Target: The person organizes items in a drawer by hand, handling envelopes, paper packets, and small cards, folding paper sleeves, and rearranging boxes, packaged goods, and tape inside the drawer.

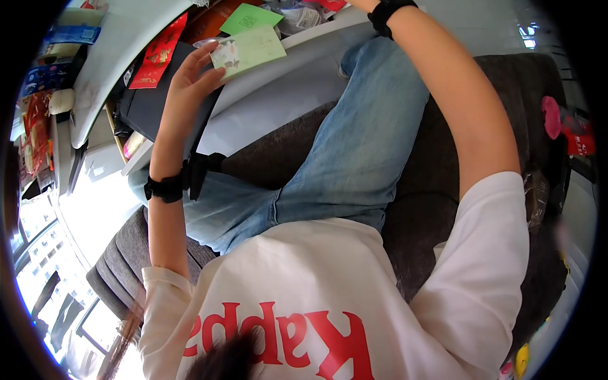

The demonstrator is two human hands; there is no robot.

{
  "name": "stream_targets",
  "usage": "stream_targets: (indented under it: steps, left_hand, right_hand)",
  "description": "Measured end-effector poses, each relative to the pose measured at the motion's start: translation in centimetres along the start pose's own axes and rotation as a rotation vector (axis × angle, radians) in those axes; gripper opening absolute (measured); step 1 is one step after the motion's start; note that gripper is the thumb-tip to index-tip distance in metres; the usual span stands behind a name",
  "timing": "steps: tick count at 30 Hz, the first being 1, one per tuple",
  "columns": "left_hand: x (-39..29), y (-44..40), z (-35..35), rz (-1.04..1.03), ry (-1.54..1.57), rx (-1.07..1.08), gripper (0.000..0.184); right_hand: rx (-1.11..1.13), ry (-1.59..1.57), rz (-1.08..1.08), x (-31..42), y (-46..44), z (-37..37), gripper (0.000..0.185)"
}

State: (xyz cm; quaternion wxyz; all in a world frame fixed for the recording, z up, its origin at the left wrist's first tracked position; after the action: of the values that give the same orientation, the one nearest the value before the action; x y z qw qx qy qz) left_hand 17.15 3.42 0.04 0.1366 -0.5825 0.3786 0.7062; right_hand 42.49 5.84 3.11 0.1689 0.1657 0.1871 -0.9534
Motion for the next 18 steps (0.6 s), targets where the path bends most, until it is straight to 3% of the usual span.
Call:
stream_targets:
  steps: [5, 6, 9, 11, 13, 14, 17, 18]
  left_hand:
    - [-0.2, 0.4, -0.3, 0.029, 0.022, 0.02, 0.045]
    - [0.0, 0.5, -0.4, 0.043, 0.033, 0.034, 0.044]
    - [0.3, 0.5, -0.7, 0.085, 0.055, 0.067, 0.037]
    - [0.2, 0.4, -1.0, 0.111, 0.057, 0.095, 0.035]
    - [-0.4, 0.4, -1.3, 0.109, 0.075, 0.089, 0.035]
    - [-0.6, 0.4, -1.5, 0.11, 0.088, 0.094, 0.035]
    - [-0.6, 0.3, -1.7, 0.122, 0.124, 0.094, 0.034]
    - [-0.8, 0.4, -1.8, 0.122, 0.133, 0.092, 0.034]
  right_hand:
    - [0.045, -0.042, -0.091, -0.1, 0.8, 3.4, 0.011]
    - [-0.031, 0.0, -0.025, -0.2, 1.0, 3.3, 0.013]
    - [-0.011, -0.2, -0.154, -1.5, 1.8, 4.5, 0.013]
    - [-0.026, -0.051, 0.032, -0.6, 1.8, 5.5, 0.012]
    - [-0.126, -0.287, -0.214, -2.5, 2.7, 5.8, 0.012]
    - [-0.19, -0.313, -0.201, -2.7, 2.9, 6.3, 0.013]
    - [0.005, -0.499, -0.442, -4.3, 4.4, 5.2, 0.021]
    - [-0.037, -0.477, -0.445, -4.2, 4.8, 6.5, 0.016]
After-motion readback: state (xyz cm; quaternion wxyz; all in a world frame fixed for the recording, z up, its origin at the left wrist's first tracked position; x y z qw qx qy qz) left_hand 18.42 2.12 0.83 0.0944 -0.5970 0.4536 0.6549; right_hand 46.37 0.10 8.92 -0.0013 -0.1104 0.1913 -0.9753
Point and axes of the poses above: each hand's wrist, its own y-axis away from the middle knuckle, its own z-axis out of the back of the hand, x = y × z, the point moved 9 cm from there along -y, towards the middle knuckle, and after that the axes turned 12 degrees about z, right-handed, at the moved point
